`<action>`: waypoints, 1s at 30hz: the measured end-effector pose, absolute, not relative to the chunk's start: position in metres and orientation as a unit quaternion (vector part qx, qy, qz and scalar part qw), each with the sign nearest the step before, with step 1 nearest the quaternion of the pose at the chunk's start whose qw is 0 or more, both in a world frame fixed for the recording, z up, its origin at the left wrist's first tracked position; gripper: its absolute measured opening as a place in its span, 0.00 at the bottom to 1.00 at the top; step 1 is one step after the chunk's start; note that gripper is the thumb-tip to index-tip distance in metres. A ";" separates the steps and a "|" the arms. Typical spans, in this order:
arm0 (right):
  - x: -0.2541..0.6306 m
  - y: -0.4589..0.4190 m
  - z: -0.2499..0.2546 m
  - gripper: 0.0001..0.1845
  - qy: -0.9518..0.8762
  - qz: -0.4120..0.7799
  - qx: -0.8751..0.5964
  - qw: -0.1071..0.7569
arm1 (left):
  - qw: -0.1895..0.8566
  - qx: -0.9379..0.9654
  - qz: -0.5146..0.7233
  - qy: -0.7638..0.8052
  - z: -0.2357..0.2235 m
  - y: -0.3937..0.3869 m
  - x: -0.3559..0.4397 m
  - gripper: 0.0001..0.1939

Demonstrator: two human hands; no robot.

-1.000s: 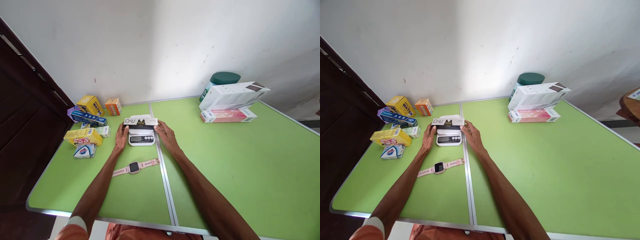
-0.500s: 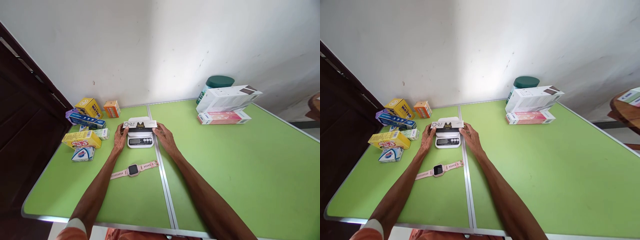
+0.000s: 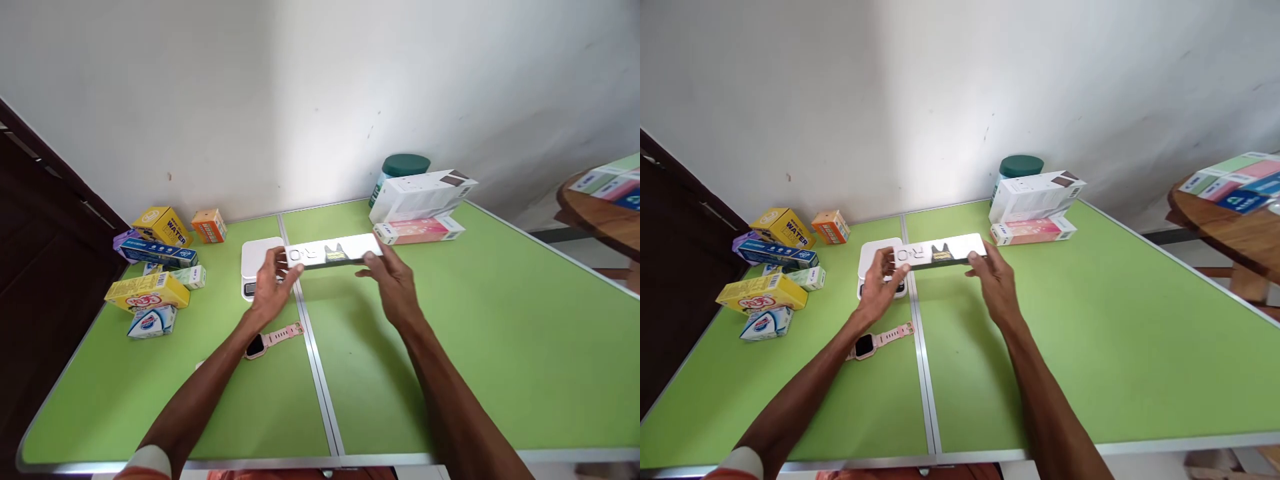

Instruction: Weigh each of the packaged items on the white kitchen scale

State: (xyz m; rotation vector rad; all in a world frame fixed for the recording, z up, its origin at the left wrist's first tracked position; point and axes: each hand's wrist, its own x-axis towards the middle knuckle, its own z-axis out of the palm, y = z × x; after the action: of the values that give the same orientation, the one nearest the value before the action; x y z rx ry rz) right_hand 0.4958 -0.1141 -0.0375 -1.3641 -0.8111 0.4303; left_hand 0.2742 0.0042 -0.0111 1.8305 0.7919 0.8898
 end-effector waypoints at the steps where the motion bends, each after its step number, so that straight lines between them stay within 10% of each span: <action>1: 0.506 -0.126 -0.040 0.33 -0.344 0.173 -0.620 0.683 | 0.475 0.752 0.333 0.312 -0.014 -0.005 0.285 0.29; 18: 0.593 -0.200 -0.105 0.36 -0.281 -0.025 -0.826 0.487 | 0.282 0.901 0.191 0.268 -0.073 -0.035 0.393 0.13; 30: 0.596 -0.171 -0.131 0.51 -0.237 -0.030 -0.816 0.527 | 0.264 0.898 0.182 0.301 -0.071 -0.035 0.461 0.15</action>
State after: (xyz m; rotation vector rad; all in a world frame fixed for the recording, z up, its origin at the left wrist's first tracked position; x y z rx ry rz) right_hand 0.5962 -0.1710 -0.1305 -1.9497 -0.5670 -0.0712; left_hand 0.4609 -0.0349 -0.0707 2.4268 0.8132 0.4920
